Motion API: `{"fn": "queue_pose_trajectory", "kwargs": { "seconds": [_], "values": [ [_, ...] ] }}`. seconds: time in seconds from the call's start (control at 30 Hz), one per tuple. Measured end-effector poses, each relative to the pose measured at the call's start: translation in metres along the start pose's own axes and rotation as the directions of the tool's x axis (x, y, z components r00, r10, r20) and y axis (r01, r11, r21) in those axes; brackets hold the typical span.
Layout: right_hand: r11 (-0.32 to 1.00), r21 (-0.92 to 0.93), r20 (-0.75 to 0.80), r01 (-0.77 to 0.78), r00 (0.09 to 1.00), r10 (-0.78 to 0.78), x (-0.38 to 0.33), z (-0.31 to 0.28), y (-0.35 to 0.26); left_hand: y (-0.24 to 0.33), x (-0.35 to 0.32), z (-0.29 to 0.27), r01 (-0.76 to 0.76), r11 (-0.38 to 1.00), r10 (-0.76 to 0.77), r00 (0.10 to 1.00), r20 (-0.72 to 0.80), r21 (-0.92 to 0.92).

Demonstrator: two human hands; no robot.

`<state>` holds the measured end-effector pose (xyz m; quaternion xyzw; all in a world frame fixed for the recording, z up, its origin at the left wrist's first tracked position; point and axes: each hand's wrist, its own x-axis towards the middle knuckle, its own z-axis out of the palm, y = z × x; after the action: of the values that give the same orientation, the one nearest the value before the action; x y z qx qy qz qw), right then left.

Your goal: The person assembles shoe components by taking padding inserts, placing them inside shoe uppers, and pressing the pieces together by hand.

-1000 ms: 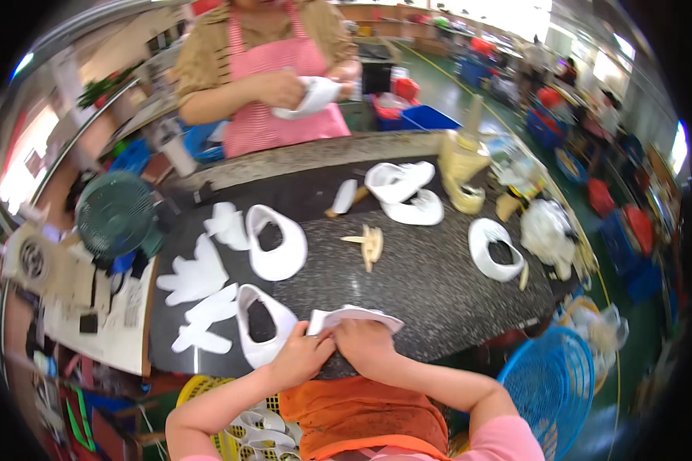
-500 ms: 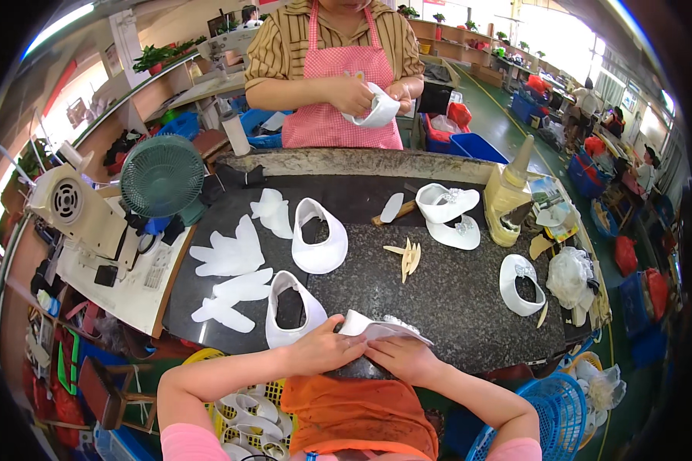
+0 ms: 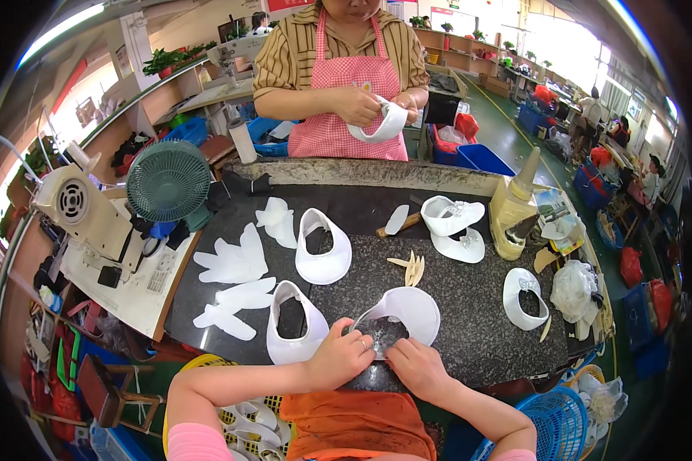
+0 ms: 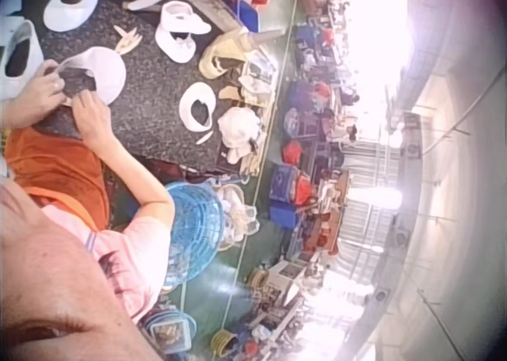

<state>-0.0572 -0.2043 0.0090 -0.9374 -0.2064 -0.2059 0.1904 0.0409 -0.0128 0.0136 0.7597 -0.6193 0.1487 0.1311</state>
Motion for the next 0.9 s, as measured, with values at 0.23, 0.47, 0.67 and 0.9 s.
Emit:
{"fn": "queue_pose_trajectory", "kwargs": {
  "seconds": [0.23, 0.47, 0.67, 0.9],
  "values": [
    [0.974, 0.088, 0.136, 0.209, 0.966, -0.220, -0.002, -0.044, -0.014, 0.002, 0.005, -0.042, -0.128, 0.850, 0.186, 0.981, 0.064, -0.511],
    [0.863, 0.402, 0.104, 0.305, 0.922, -0.374, -0.001, -0.079, -0.034, 0.016, 0.009, -0.079, 0.038, 0.491, 0.328, 0.917, 0.226, -0.870],
    [0.827, 0.528, 0.227, 0.193, 0.906, -0.357, 0.000, -0.087, -0.032, 0.020, 0.009, -0.082, 0.091, 0.433, 0.358, 0.896, 0.263, -0.897],
    [0.997, 0.014, -0.397, 0.072, 0.916, -0.060, 0.015, -0.078, -0.012, 0.024, -0.004, -0.059, 0.193, 0.256, -0.712, 0.700, -0.050, -0.947]
  ]
}}
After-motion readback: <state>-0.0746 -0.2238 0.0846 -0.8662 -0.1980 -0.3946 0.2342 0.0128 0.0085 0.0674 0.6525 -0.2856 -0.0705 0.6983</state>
